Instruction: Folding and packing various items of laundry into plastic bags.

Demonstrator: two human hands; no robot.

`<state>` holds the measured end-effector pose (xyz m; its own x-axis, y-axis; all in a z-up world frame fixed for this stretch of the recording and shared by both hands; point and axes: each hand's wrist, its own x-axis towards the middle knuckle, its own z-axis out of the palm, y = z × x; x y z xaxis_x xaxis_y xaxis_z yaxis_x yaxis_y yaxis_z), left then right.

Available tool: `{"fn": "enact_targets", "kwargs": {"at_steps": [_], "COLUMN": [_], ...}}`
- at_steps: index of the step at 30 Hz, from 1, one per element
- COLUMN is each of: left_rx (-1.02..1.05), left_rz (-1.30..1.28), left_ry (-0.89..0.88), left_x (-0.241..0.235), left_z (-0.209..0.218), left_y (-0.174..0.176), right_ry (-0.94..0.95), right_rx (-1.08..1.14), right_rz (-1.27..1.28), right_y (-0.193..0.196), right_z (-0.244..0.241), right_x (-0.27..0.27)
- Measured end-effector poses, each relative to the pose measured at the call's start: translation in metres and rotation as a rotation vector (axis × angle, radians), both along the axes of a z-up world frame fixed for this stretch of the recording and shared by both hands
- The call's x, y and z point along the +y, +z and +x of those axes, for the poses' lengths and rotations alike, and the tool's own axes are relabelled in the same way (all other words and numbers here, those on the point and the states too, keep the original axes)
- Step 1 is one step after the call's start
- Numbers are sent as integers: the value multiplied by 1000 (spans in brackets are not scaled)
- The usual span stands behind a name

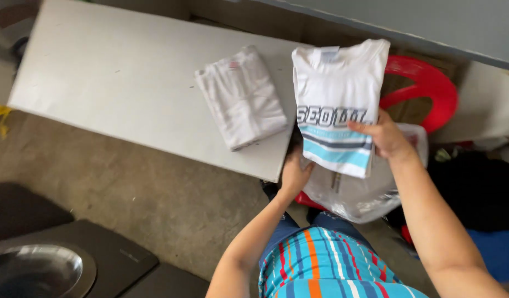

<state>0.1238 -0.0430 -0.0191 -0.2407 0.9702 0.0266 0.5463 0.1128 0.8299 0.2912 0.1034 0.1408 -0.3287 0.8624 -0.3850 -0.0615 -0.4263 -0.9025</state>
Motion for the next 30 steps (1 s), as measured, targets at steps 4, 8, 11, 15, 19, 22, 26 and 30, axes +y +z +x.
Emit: {"fn": "enact_targets", "kwargs": {"at_steps": [4,8,11,15,19,22,26,30], "left_rx": [-327,-362,-818,-925,-900,-950,-1096,-1184], "left_rz": [-715,-703,-652,-542,-574,-621,-638,-628], "left_ry": [212,289,448,352,112,7,-66,-80], "left_x": [31,52,69,52,39,30,27,25], "left_z": [15,42,47,18,2,-3,-18,-28], "left_y": [-25,-198,-79,-32,48,102,137,139], "right_ry": [-57,46,99,15,-124,-158,-126,-163], "right_rx": [-322,-394,-345,-335,-188,3,64,-82], "right_rz": [141,-88,-431,-573,-524,-502,-473,-507], "right_y": [-21,-60,-119,-150,-162,-126,-183,-297], "right_z": [54,119,167,169,144,99,82,108], "right_x": [-54,-94,-96,-87,-68,-71,-79,-94]}}
